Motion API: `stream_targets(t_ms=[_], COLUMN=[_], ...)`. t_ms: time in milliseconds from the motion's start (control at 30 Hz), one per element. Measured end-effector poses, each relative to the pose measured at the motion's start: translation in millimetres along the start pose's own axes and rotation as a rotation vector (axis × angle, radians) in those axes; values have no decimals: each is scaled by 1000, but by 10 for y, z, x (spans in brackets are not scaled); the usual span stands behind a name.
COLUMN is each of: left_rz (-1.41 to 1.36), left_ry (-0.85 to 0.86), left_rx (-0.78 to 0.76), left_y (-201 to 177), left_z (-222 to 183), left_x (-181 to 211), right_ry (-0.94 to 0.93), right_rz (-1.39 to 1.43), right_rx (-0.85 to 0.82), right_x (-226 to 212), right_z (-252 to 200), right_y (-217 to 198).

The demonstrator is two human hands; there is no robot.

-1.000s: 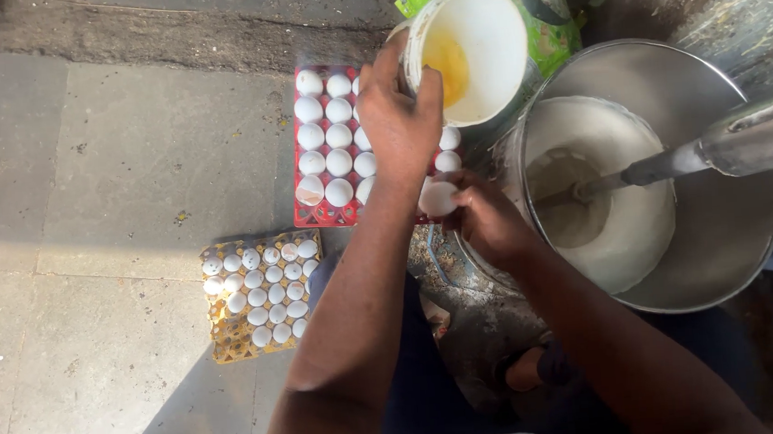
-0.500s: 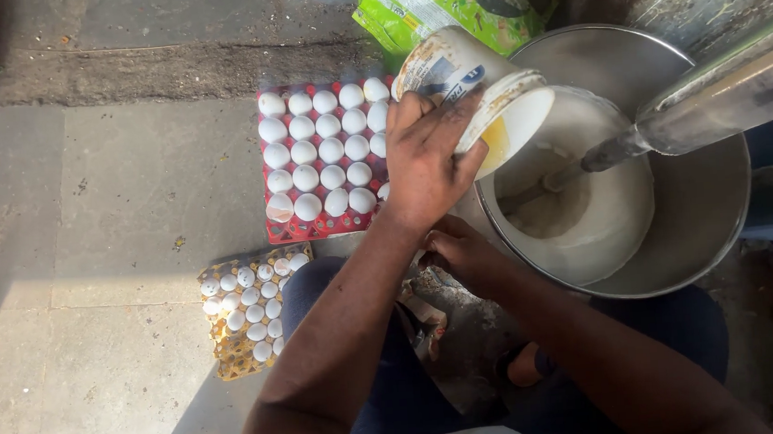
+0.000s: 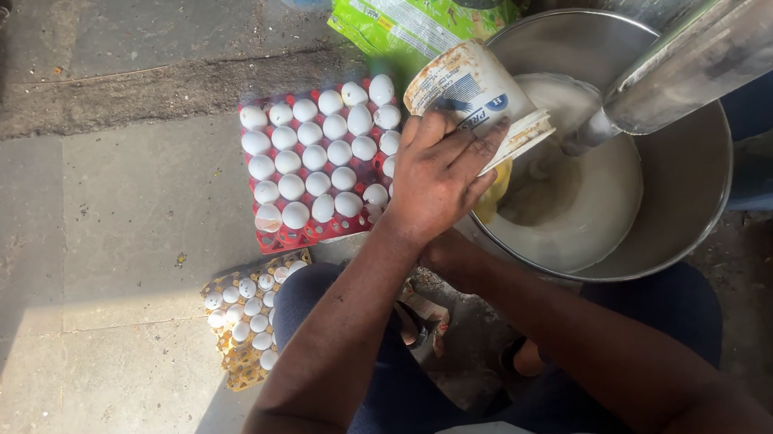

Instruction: Cracking multiple eggs into a container and pouring them into an industrial mixer.

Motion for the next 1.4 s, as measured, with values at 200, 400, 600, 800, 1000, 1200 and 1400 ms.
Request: stream_targets(t_ms=[200, 400, 600, 800, 1000, 1200, 1400], left_rz=[-2, -5, -17, -38, -51, -50, -42], left_ry=[44, 64, 75, 88, 93, 100, 97], left_rx=[-13, -36, -24, -29, -31, -17, -10], left_y=[-54, -65, -63, -53, -29, -17, -37], left_z=[47, 36, 32, 35, 31, 28, 24], left_x=[55, 78, 99, 132, 145, 141, 140], right_ry=[-3, 55, 12, 25, 43, 12, 81], right_rz=[2, 58, 6, 58, 101, 152, 50], right_rx=[10, 8, -50, -70, -80, -87, -45], right_x=[-169, -39, 180, 261, 376, 447, 368], right_z=[-32, 3, 68, 66, 88, 106, 109], right_y=[64, -18, -126, -154, -214, -250, -212])
Point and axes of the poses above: each hand's wrist, its own z-axis towards the middle knuckle, its own y-axis out of the palm, x = y × z, the point moved 2 cm from there along z, towards the middle knuckle, and after that the axes turned 12 degrees about x, right-handed, at the moved point
